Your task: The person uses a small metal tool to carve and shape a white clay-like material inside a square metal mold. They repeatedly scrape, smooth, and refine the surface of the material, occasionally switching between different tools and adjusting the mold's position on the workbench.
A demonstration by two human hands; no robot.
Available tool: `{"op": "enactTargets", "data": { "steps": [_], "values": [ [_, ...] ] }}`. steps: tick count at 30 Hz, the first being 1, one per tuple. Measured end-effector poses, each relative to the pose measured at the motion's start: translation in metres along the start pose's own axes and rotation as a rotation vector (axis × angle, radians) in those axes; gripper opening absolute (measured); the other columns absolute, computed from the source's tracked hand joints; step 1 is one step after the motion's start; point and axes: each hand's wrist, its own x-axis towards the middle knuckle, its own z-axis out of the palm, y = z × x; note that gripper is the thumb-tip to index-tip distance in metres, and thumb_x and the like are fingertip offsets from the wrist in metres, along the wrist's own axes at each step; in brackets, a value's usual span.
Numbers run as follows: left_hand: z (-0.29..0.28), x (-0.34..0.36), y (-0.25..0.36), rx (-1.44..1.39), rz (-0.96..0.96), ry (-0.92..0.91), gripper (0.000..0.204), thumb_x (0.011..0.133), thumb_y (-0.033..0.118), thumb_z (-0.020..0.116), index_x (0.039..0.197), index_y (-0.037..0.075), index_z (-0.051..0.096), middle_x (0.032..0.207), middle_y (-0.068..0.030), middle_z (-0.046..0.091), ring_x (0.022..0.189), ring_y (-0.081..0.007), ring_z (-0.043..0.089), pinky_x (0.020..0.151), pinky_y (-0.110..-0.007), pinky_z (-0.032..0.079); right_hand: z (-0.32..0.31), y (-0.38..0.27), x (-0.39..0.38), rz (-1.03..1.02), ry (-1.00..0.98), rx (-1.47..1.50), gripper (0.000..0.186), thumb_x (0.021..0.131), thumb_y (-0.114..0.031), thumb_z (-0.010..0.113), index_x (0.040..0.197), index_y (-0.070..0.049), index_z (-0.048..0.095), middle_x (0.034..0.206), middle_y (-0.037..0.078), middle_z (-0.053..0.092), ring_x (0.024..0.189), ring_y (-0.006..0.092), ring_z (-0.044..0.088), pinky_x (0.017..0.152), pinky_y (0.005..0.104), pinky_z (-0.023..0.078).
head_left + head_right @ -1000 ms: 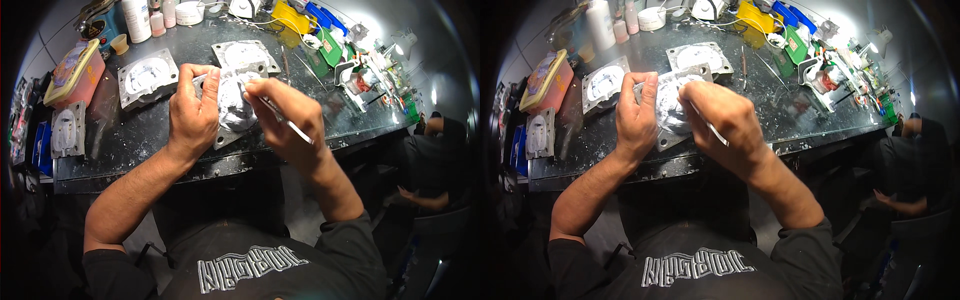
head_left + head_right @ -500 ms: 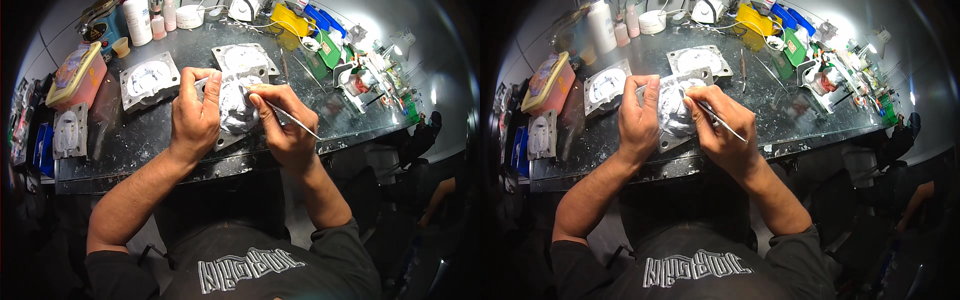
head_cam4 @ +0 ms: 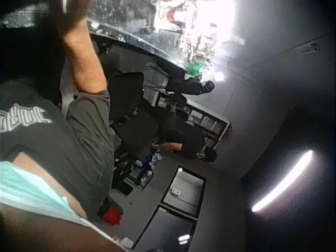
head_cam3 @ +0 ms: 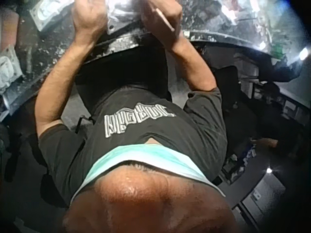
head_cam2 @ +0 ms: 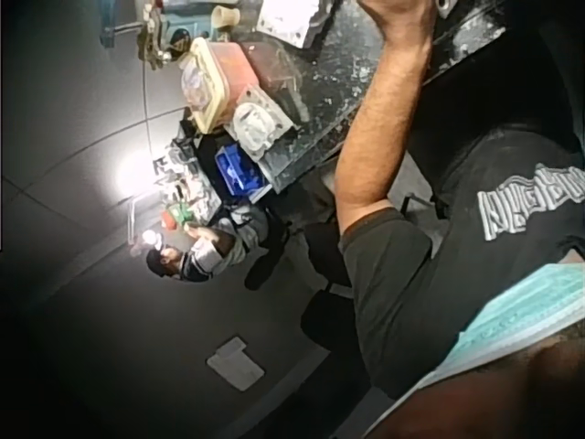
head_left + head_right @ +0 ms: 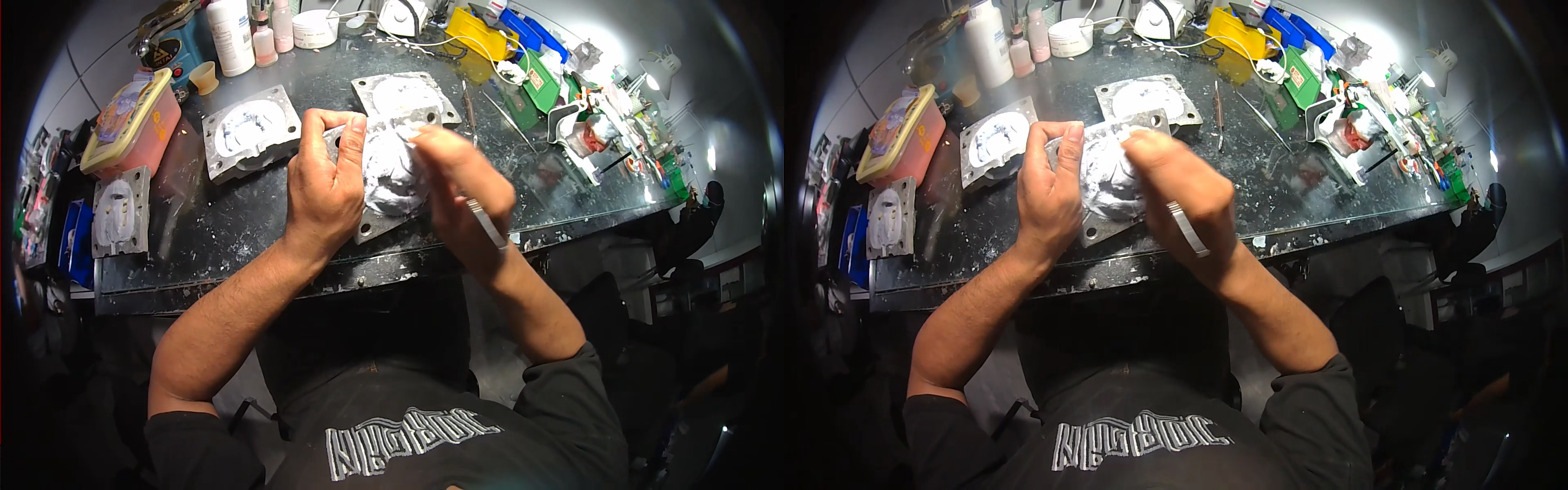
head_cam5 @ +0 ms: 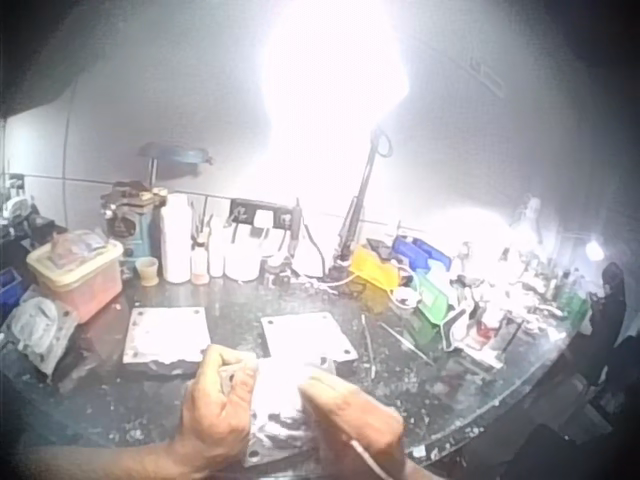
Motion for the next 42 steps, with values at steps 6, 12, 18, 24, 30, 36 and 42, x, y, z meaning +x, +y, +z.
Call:
{"op": "enactTargets", "data": {
  "steps": [6,12,18,24,30,36,42],
  "values": [
    [-0.003,0.004,-0.006,-0.143,-0.107,-0.096,0.023,0.116,0.024,0.054,0.115,0.001,0.061,0.104,-0.0036,0.067,0.098,-0.0085,0.057,0.090,-0.026,0.049,-0.016,-0.009,-0.012,0.608,0.185,0.440,0.012,0.105,-0.003,0.070,0.115,0.004,0.073,0.105,0.012,0.076,0.097,0.0171,0.075,0.088,0.0285,0.059],
    [-0.009,0.014,-0.036,-0.379,-0.232,-0.196,0.024,0.117,0.025,0.053,0.117,0.003,0.063,0.107,-0.0013,0.066,0.099,-0.0039,0.056,0.091,-0.022,0.048,-0.019,-0.004,-0.018,0.598,0.128,0.478,0.013,0.100,-0.002,0.074,0.113,0.002,0.075,0.104,0.008,0.077,0.094,0.0174,0.075,0.090,0.0299,0.058],
    [-0.010,0.012,-0.017,-0.328,-0.149,-0.187,0.024,0.115,0.025,0.059,0.113,0.001,0.064,0.107,-0.0036,0.068,0.101,-0.0074,0.059,0.093,-0.024,0.049,-0.029,-0.004,-0.006,0.368,-0.040,0.247,0.017,0.093,-0.001,0.077,0.110,-0.002,0.077,0.105,0.009,0.080,0.098,0.0219,0.079,0.107,0.0441,0.055],
    [-0.010,0.011,-0.018,-0.294,-0.077,-0.158,0.024,0.115,0.023,0.059,0.114,0.000,0.065,0.110,-0.0055,0.069,0.104,-0.0084,0.058,0.096,-0.024,0.048,-0.040,0.001,-0.006,0.269,-0.108,0.191,0.018,0.090,-0.004,0.079,0.108,-0.006,0.079,0.102,0.005,0.081,0.096,0.0231,0.079,0.112,0.0524,0.052],
    [-0.010,0.011,-0.019,-0.257,-0.056,-0.157,0.024,0.115,0.023,0.059,0.113,0.000,0.064,0.110,-0.0063,0.069,0.103,-0.0091,0.059,0.096,-0.024,0.048,-0.039,0.002,-0.016,0.283,-0.102,0.203,0.016,0.090,-0.004,0.080,0.107,-0.007,0.079,0.105,0.005,0.082,0.099,0.0217,0.079,0.114,0.0528,0.050],
    [-0.009,0.006,-0.010,-0.171,-0.008,-0.137,0.025,0.115,0.024,0.057,0.113,0.000,0.063,0.110,-0.0052,0.066,0.102,-0.0083,0.055,0.096,-0.024,0.044,-0.035,-0.003,-0.015,0.160,-0.097,0.157,0.025,0.089,0.002,0.080,0.113,-0.007,0.078,0.106,0.008,0.081,0.105,0.0246,0.079,0.113,0.0528,0.051],
    [-0.009,0.006,-0.011,-0.145,0.023,-0.125,0.026,0.116,0.025,0.056,0.113,0.000,0.063,0.112,-0.0054,0.066,0.101,-0.0077,0.053,0.095,-0.023,0.043,-0.023,-0.004,-0.022,0.166,-0.023,0.149,0.024,0.091,0.003,0.079,0.114,-0.005,0.079,0.109,0.011,0.081,0.106,0.0251,0.078,0.113,0.0521,0.051]
  ]
}}
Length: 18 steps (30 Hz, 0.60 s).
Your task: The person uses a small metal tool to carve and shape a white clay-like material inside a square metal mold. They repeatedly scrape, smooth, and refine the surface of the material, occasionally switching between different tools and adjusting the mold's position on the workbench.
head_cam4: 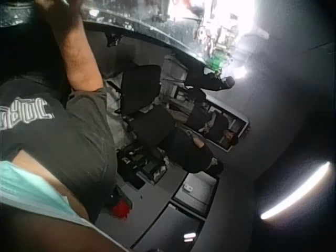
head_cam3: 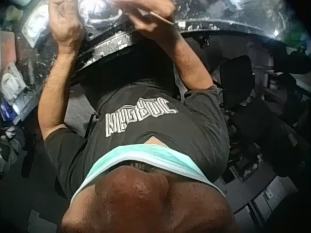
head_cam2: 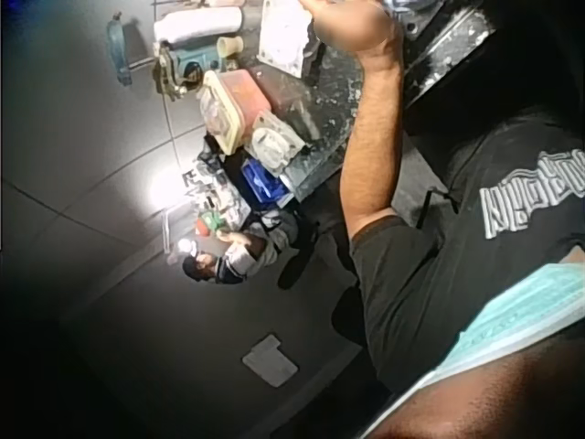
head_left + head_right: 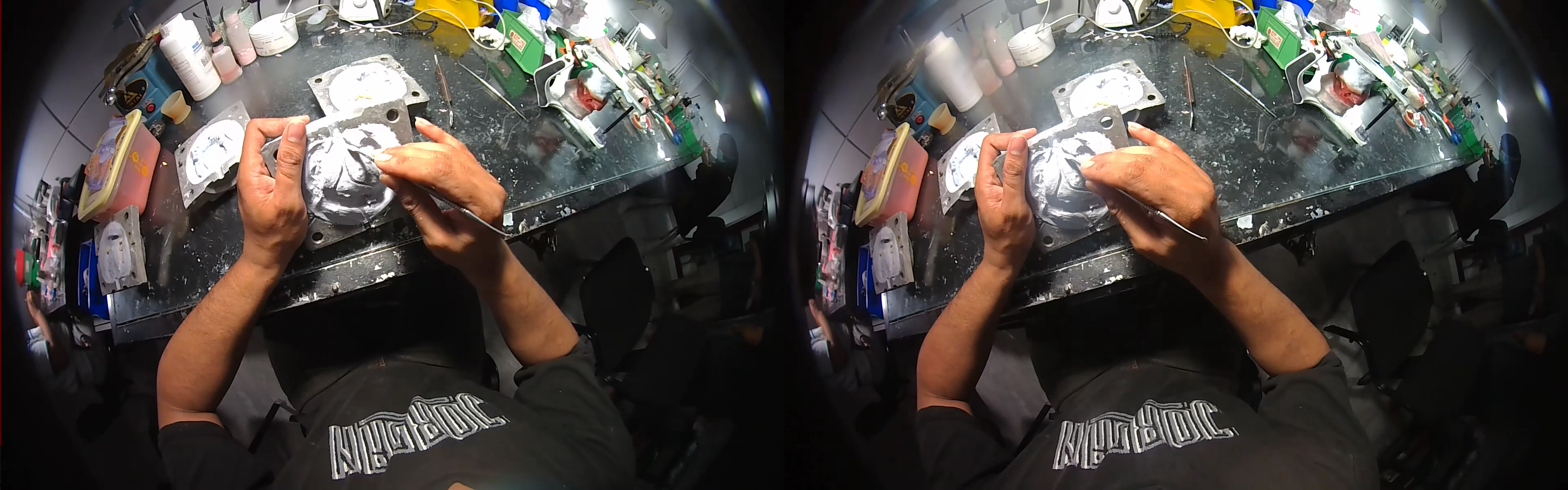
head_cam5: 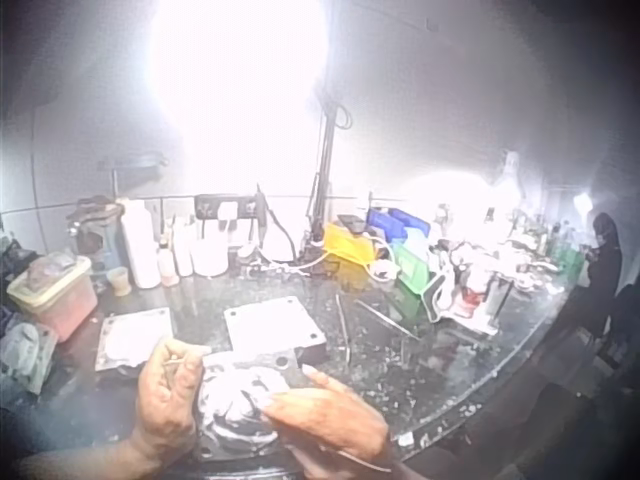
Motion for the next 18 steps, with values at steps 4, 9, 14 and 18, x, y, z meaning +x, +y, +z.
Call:
{"op": "enactTargets", "data": {
  "steps": [4,9,14,18],
  "values": [
    [-0.001,-0.001,0.002,0.018,0.006,-0.009,0.026,0.116,0.024,0.056,0.113,0.000,0.063,0.112,-0.0052,0.066,0.100,-0.0075,0.053,0.095,-0.023,0.043,0.008,0.002,0.002,-0.046,0.027,-0.052,0.027,0.088,0.002,0.079,0.113,-0.007,0.078,0.111,0.009,0.080,0.104,0.0252,0.078,0.109,0.0492,0.054],
    [0.002,-0.002,0.001,0.039,0.009,0.002,0.024,0.115,0.023,0.056,0.113,0.000,0.063,0.112,-0.0048,0.066,0.100,-0.0076,0.053,0.094,-0.023,0.043,0.021,0.000,0.006,-0.092,0.074,-0.064,0.024,0.089,0.003,0.078,0.112,-0.002,0.076,0.110,0.013,0.079,0.103,0.0282,0.078,0.101,0.0459,0.059],
    [0.004,-0.003,0.002,-0.028,-0.036,0.020,0.021,0.115,0.020,0.056,0.114,0.000,0.061,0.114,-0.0067,0.067,0.103,-0.0080,0.055,0.096,-0.024,0.045,0.007,-0.008,0.012,0.046,0.070,0.060,0.019,0.089,0.008,0.076,0.107,0.002,0.072,0.105,0.018,0.076,0.100,0.0324,0.078,0.090,0.0389,0.062],
    [0.005,-0.002,0.001,0.033,-0.024,0.049,0.020,0.114,0.020,0.059,0.112,0.000,0.061,0.109,-0.0067,0.067,0.102,-0.0095,0.057,0.095,-0.025,0.047,0.003,-0.009,0.015,0.013,-0.005,0.025,0.019,0.088,0.008,0.077,0.106,0.002,0.071,0.104,0.018,0.076,0.098,0.0340,0.078,0.087,0.0394,0.063]
  ]
}}
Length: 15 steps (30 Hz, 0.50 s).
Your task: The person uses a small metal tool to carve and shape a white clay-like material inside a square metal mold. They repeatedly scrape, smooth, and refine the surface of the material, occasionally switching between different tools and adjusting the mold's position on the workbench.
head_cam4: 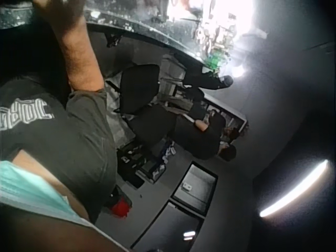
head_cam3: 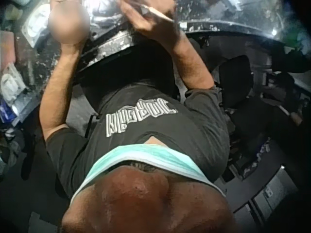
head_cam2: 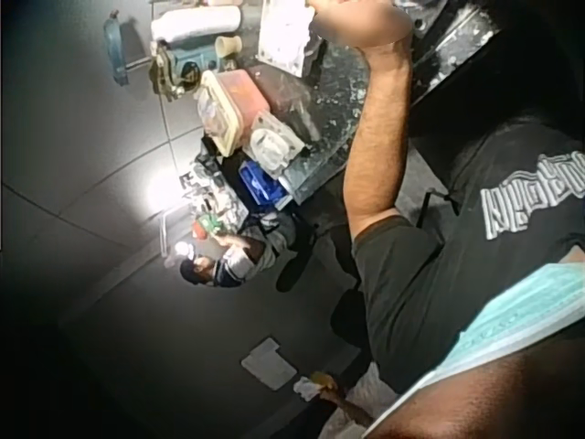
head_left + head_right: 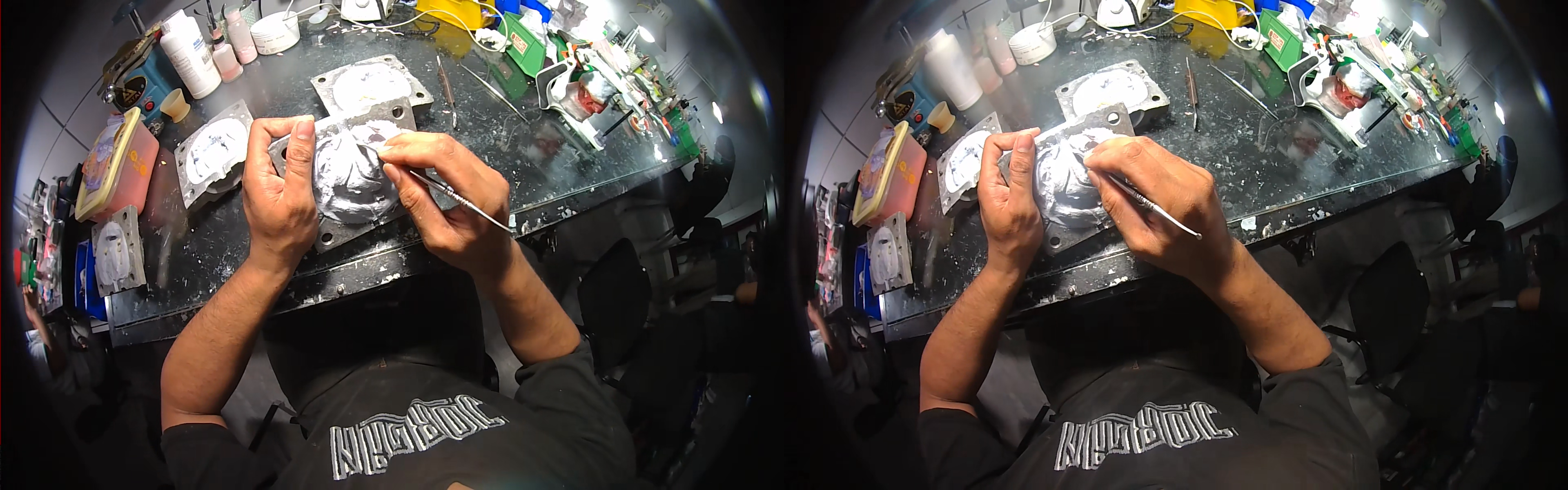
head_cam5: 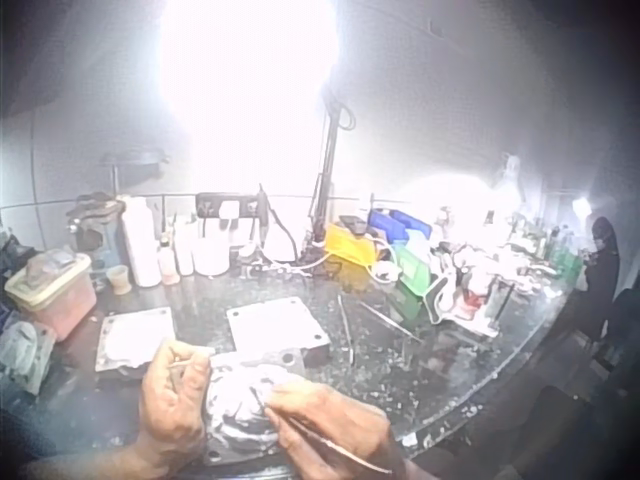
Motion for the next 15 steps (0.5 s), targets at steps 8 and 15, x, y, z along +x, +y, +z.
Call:
{"op": "enactTargets", "data": {
  "steps": [8,15],
  "values": [
    [0.002,-0.007,0.013,0.115,0.048,0.005,0.020,0.115,0.020,0.056,0.114,0.000,0.061,0.109,-0.0065,0.066,0.105,-0.0092,0.056,0.097,-0.024,0.046,-0.001,-0.009,0.009,-0.148,-0.071,-0.210,0.018,0.090,0.007,0.078,0.107,0.002,0.076,0.101,0.018,0.078,0.094,0.0330,0.080,0.082,0.0382,0.064],
    [0.000,-0.001,0.009,0.024,-0.048,-0.014,0.021,0.116,0.021,0.055,0.113,0.001,0.060,0.106,-0.0037,0.064,0.098,-0.0068,0.055,0.090,-0.023,0.047,0.006,0.000,0.004,0.169,0.226,0.132,0.015,0.096,0.003,0.076,0.111,0.003,0.075,0.106,0.016,0.077,0.099,0.0253,0.077,0.088,0.0343,0.060]
  ]
}}
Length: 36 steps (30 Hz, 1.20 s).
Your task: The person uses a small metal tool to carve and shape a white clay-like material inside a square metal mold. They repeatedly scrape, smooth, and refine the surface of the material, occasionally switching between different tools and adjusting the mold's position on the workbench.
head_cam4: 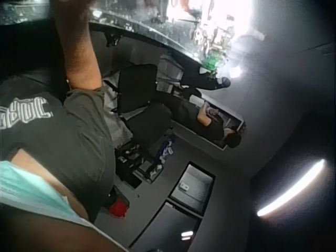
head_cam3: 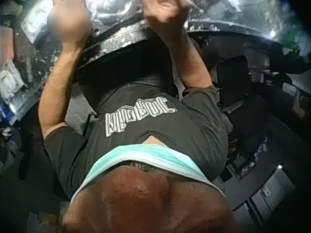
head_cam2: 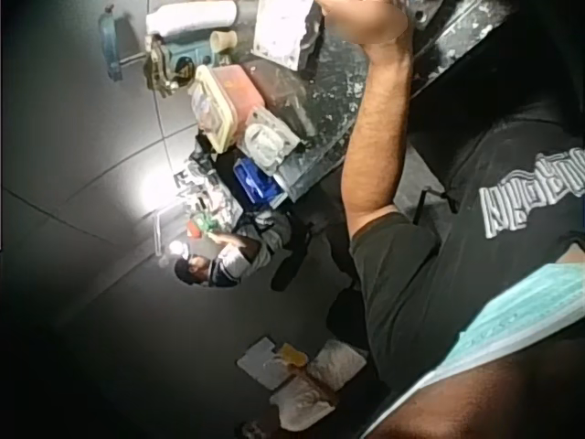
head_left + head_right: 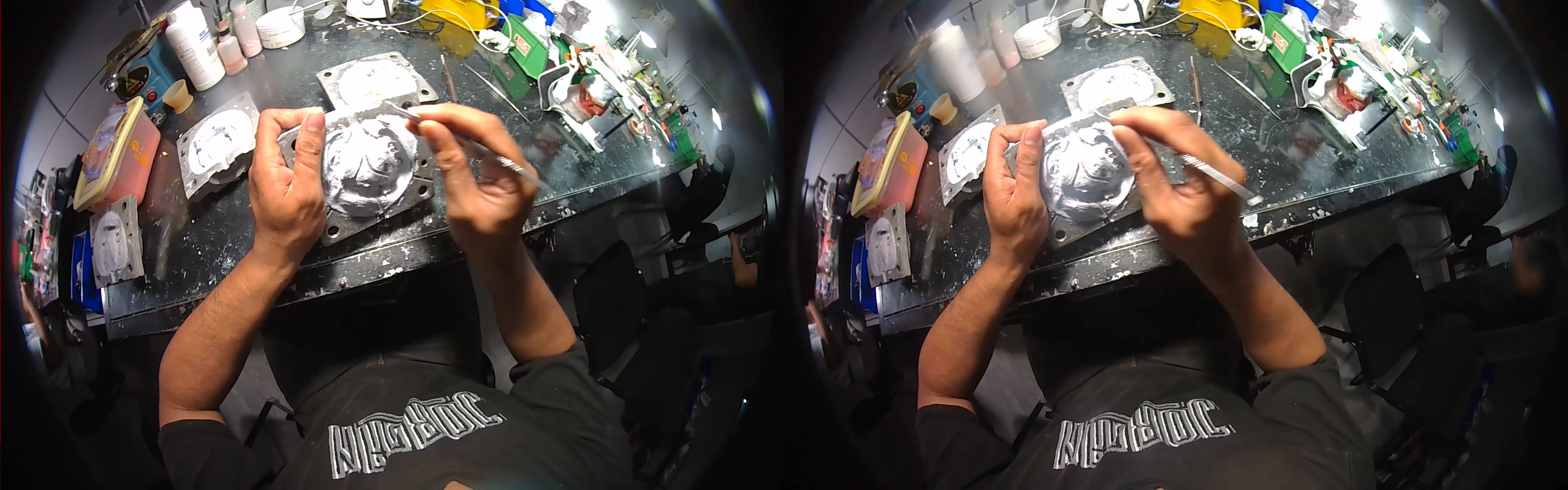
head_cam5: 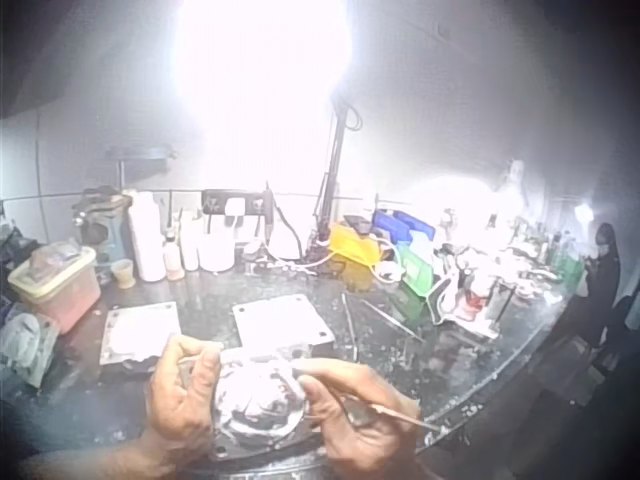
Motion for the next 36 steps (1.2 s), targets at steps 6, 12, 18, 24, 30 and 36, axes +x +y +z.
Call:
{"op": "enactTargets", "data": {
  "steps": [6,12,18,24,30,36],
  "values": [
    [-0.004,0.010,-0.020,-0.171,-0.121,-0.059,0.023,0.116,0.025,0.056,0.112,0.003,0.062,0.105,-0.0034,0.065,0.097,-0.0060,0.055,0.090,-0.023,0.048,-0.023,-0.012,-0.025,0.226,-0.266,0.073,0.009,0.098,-0.002,0.078,0.106,0.001,0.077,0.103,0.009,0.079,0.095,0.0140,0.074,0.084,0.0274,0.057],
    [-0.004,0.010,-0.024,-0.151,-0.101,-0.035,0.022,0.116,0.024,0.057,0.111,0.003,0.062,0.111,-0.0052,0.068,0.100,-0.0060,0.057,0.092,-0.022,0.049,-0.034,-0.009,-0.028,0.191,-0.290,-0.139,0.010,0.095,-0.003,0.079,0.105,-0.001,0.078,0.101,0.008,0.079,0.093,0.0212,0.074,0.087,0.0332,0.055],
    [-0.006,0.009,-0.025,-0.142,-0.090,-0.040,0.021,0.116,0.023,0.057,0.112,0.003,0.061,0.113,-0.0060,0.068,0.102,-0.0064,0.058,0.094,-0.023,0.049,-0.030,-0.006,-0.035,0.278,-0.086,0.115,0.010,0.095,-0.003,0.080,0.105,-0.001,0.079,0.104,0.009,0.079,0.098,0.0198,0.073,0.091,0.0334,0.055],
    [-0.007,0.009,-0.029,-0.171,-0.065,-0.048,0.022,0.116,0.024,0.056,0.113,0.003,0.062,0.110,-0.0042,0.067,0.099,-0.0058,0.057,0.091,-0.022,0.048,-0.043,0.005,-0.040,0.251,0.003,0.177,0.010,0.107,-0.006,0.066,0.113,0.002,0.069,0.109,0.014,0.078,0.106,0.0204,0.073,0.097,0.0340,0.056],
    [-0.005,0.009,-0.029,-0.180,-0.063,-0.053,0.022,0.116,0.024,0.056,0.114,0.003,0.063,0.107,-0.0023,0.066,0.097,-0.0052,0.056,0.089,-0.021,0.047,-0.080,0.019,-0.038,0.399,0.090,-0.152,0.027,0.118,-0.022,0.049,0.122,0.001,0.063,0.085,0.001,0.062,0.082,0.0107,0.060,0.077,0.0272,0.053],
    [0.000,0.011,-0.026,-0.231,-0.082,-0.026,0.020,0.115,0.021,0.058,0.111,0.002,0.063,0.102,-0.0018,0.066,0.094,-0.0057,0.056,0.086,-0.023,0.048,-0.074,0.018,-0.049,0.445,0.114,0.240,0.038,0.118,-0.028,0.049,0.113,0.001,0.071,0.085,0.001,0.057,0.073,0.0087,0.050,0.068,0.0244,0.047]
  ]
}}
